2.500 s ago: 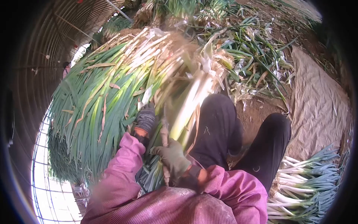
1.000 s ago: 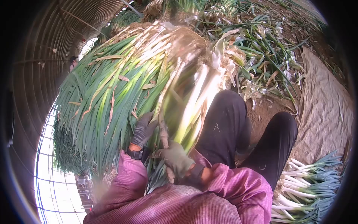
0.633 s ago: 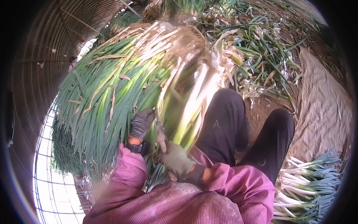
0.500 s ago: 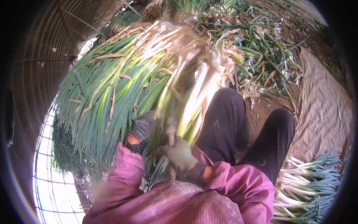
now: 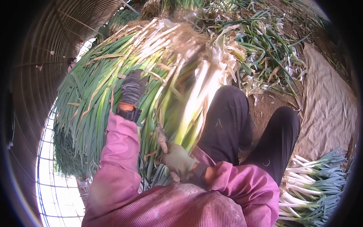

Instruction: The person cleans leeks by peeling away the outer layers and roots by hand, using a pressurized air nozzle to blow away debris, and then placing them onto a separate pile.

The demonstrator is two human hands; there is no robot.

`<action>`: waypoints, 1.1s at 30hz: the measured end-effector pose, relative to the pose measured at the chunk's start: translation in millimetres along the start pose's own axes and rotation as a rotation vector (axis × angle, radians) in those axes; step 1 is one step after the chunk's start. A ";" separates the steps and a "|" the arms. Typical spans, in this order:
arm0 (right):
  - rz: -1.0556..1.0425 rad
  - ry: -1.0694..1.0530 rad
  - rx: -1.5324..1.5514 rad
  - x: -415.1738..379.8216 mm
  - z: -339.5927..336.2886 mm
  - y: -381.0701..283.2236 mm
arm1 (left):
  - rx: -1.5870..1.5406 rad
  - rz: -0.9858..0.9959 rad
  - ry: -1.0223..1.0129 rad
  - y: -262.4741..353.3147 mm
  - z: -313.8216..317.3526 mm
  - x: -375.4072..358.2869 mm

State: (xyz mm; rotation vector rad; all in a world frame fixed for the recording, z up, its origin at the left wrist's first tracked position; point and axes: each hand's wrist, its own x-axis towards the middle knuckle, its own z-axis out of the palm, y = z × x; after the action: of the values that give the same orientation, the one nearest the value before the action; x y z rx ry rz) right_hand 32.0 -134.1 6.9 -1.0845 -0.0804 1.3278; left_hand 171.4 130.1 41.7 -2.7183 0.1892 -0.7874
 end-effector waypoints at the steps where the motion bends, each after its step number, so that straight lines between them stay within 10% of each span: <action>1: 0.038 -0.032 -0.015 3.1 -2.0 0.0 | 0.089 -0.022 0.063 4.8 -1.8 0.0; 4: -0.024 -0.006 0.027 9.9 -6.4 3.3 | 0.243 -0.045 0.242 20.2 -10.0 -12.7; 9: -0.042 -0.127 -0.005 54.8 -12.0 39.3 | 0.113 -0.202 -0.603 24.2 -12.5 -96.1; 15: -0.029 0.016 -0.089 26.5 -8.2 14.8 | 0.232 -0.218 -0.215 42.6 15.3 -150.6; 20: -0.214 -0.038 -0.220 93.7 -15.5 76.2 | 0.068 -0.384 -0.661 33.1 27.8 -130.7; 33: -0.066 0.050 0.038 -3.9 -5.9 -3.6 | -0.779 -0.610 -0.628 28.7 -13.8 -97.9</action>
State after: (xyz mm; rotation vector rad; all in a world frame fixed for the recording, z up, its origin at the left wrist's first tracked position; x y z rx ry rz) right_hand 36.9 -140.1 8.1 -1.0738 -0.0530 1.2376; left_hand 80.4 120.0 -5.5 -3.6557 -0.6256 0.1269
